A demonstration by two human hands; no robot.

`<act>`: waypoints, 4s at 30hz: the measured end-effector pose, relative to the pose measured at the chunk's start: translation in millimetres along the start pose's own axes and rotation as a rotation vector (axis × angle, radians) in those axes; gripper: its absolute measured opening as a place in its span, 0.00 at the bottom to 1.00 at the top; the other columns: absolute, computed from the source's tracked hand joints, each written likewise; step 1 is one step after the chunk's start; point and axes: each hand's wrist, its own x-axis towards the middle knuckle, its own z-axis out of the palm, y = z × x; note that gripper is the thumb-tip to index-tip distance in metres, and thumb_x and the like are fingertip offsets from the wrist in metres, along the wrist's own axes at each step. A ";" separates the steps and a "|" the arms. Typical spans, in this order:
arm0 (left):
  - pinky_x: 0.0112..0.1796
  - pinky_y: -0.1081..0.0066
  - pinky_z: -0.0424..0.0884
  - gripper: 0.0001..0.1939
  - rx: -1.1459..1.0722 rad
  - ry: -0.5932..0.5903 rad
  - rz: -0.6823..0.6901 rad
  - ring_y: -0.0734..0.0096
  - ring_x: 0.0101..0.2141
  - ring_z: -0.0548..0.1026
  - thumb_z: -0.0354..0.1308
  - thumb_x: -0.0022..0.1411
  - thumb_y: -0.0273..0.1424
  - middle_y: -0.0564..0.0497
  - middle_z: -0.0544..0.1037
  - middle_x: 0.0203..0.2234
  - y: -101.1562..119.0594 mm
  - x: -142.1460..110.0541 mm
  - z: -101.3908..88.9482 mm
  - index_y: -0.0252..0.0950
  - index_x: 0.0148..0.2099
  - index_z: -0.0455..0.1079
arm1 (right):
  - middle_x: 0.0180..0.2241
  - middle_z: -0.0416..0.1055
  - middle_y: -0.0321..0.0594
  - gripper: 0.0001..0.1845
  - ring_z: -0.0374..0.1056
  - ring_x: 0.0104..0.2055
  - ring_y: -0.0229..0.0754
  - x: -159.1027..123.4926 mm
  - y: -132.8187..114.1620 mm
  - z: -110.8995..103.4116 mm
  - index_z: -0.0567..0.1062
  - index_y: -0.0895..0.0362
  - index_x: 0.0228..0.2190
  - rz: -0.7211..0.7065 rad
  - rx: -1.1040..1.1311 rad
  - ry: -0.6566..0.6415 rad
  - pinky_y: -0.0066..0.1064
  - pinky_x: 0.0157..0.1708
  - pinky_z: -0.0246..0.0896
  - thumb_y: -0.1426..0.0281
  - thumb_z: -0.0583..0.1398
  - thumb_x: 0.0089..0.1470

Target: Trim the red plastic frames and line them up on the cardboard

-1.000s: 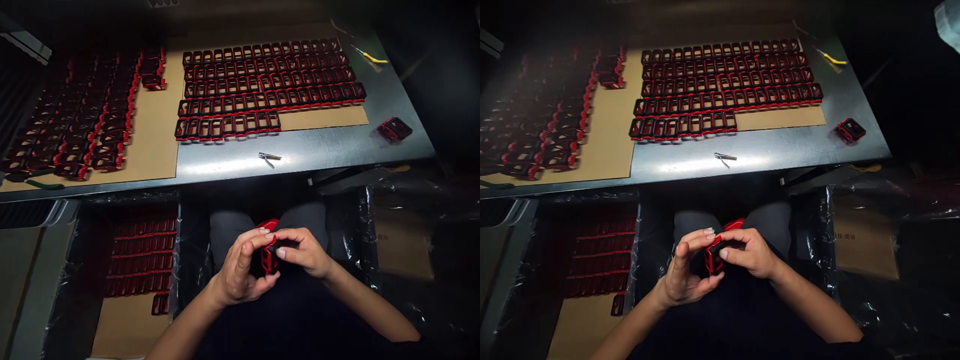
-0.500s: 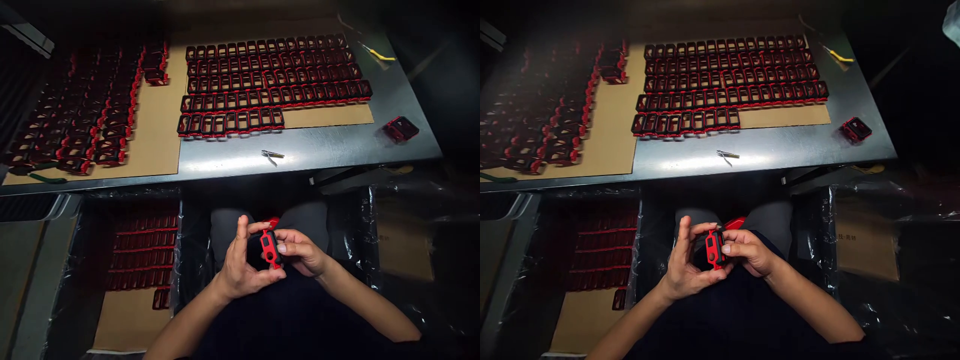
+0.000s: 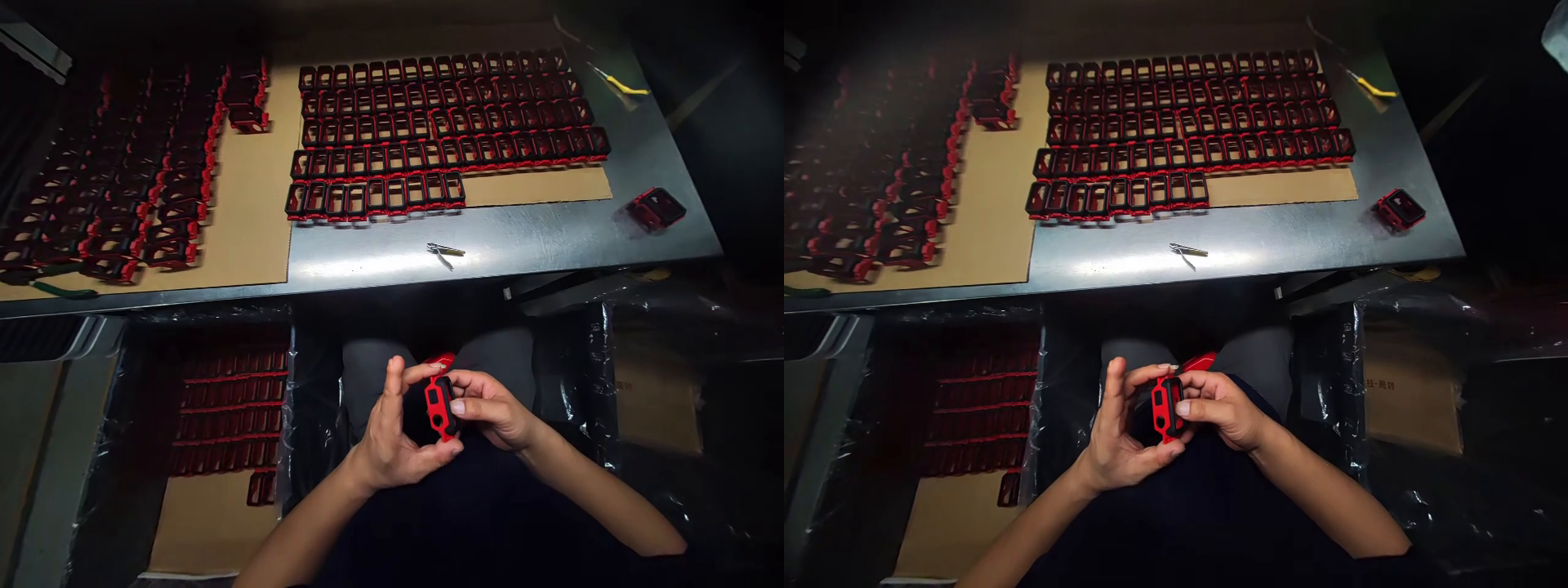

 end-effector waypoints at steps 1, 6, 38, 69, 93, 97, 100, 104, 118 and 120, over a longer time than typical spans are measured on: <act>0.49 0.52 0.77 0.58 -0.025 0.002 -0.014 0.52 0.54 0.75 0.68 0.59 0.39 0.31 0.71 0.55 -0.2 -0.7 0.2 0.40 0.74 0.28 | 0.31 0.76 0.38 0.21 0.73 0.28 0.35 -0.8 0.6 -0.1 0.77 0.61 0.40 -0.008 -0.007 0.001 0.24 0.26 0.70 0.62 0.72 0.48; 0.51 0.52 0.76 0.56 -0.106 -0.019 -0.044 0.52 0.56 0.74 0.66 0.60 0.40 0.33 0.70 0.56 -1.4 -2.7 0.8 0.40 0.74 0.28 | 0.31 0.76 0.37 0.20 0.73 0.28 0.34 -4.2 2.5 -0.6 0.76 0.61 0.41 -0.044 -0.033 0.011 0.23 0.28 0.71 0.63 0.71 0.49; 0.28 0.73 0.66 0.12 -0.198 0.063 -0.518 0.74 0.25 0.68 0.44 0.74 0.38 0.55 0.71 0.26 5.1 -2.7 12.7 0.39 0.49 0.65 | 0.30 0.75 0.34 0.16 0.75 0.28 0.34 -7.8 8.7 10.3 0.80 0.59 0.37 -0.073 -0.165 0.182 0.23 0.30 0.72 0.66 0.73 0.47; 0.41 0.69 0.73 0.19 -0.343 0.070 -0.491 0.67 0.41 0.75 0.67 0.59 0.41 0.45 0.75 0.45 -6.8 5.0 -6.5 0.39 0.49 0.73 | 0.21 0.68 0.35 0.16 0.61 0.20 0.33 2.6 -8.6 4.7 0.79 0.61 0.22 -0.018 -0.166 0.158 0.25 0.19 0.57 0.61 0.64 0.51; 0.50 0.50 0.76 0.10 0.238 0.088 -0.079 0.49 0.55 0.74 0.67 0.60 0.36 0.39 0.66 0.61 0.7 -4.7 -7.9 0.35 0.35 0.72 | 0.34 0.79 0.41 0.19 0.74 0.34 0.38 0.5 -7.7 13.5 0.78 0.59 0.45 -0.110 -0.040 0.103 0.30 0.38 0.70 0.60 0.65 0.56; 0.48 0.56 0.77 0.12 0.347 0.124 -0.064 0.53 0.53 0.74 0.69 0.57 0.37 0.42 0.67 0.58 4.4 -4.2 -6.5 0.36 0.34 0.71 | 0.32 0.76 0.38 0.16 0.71 0.32 0.36 -4.0 -3.1 16.1 0.78 0.58 0.43 -0.189 -0.221 0.161 0.29 0.36 0.69 0.58 0.62 0.60; 0.46 0.60 0.77 0.13 0.364 0.131 -0.076 0.58 0.50 0.75 0.70 0.57 0.36 0.43 0.67 0.56 6.4 -3.1 -6.4 0.36 0.33 0.69 | 0.32 0.73 0.37 0.18 0.69 0.31 0.36 -3.1 -1.2 18.3 0.76 0.57 0.44 -0.186 -0.252 0.160 0.28 0.32 0.67 0.57 0.62 0.60; 0.44 0.61 0.78 0.14 0.380 0.130 -0.090 0.59 0.49 0.75 0.69 0.57 0.37 0.44 0.67 0.55 7.1 -3.3 -6.1 0.36 0.33 0.68 | 0.31 0.70 0.36 0.21 0.65 0.29 0.34 -0.3 0.3 21.2 0.74 0.58 0.44 -0.171 -0.258 0.126 0.27 0.30 0.65 0.54 0.62 0.60; 0.43 0.59 0.78 0.13 0.354 0.080 -0.081 0.56 0.49 0.74 0.68 0.58 0.36 0.43 0.68 0.52 6.4 -4.8 -2.2 0.36 0.31 0.69 | 0.23 0.62 0.32 0.24 0.56 0.25 0.34 1.7 4.3 18.5 0.69 0.57 0.26 -0.155 -0.520 0.157 0.27 0.28 0.53 0.50 0.58 0.60; 0.42 0.60 0.78 0.14 0.348 0.067 -0.077 0.57 0.48 0.74 0.68 0.57 0.37 0.43 0.68 0.51 6.0 -5.2 -0.5 0.36 0.31 0.68 | 0.20 0.58 0.31 0.28 0.52 0.24 0.33 4.4 6.2 19.2 0.65 0.56 0.22 -0.175 -0.579 0.194 0.27 0.25 0.50 0.47 0.56 0.61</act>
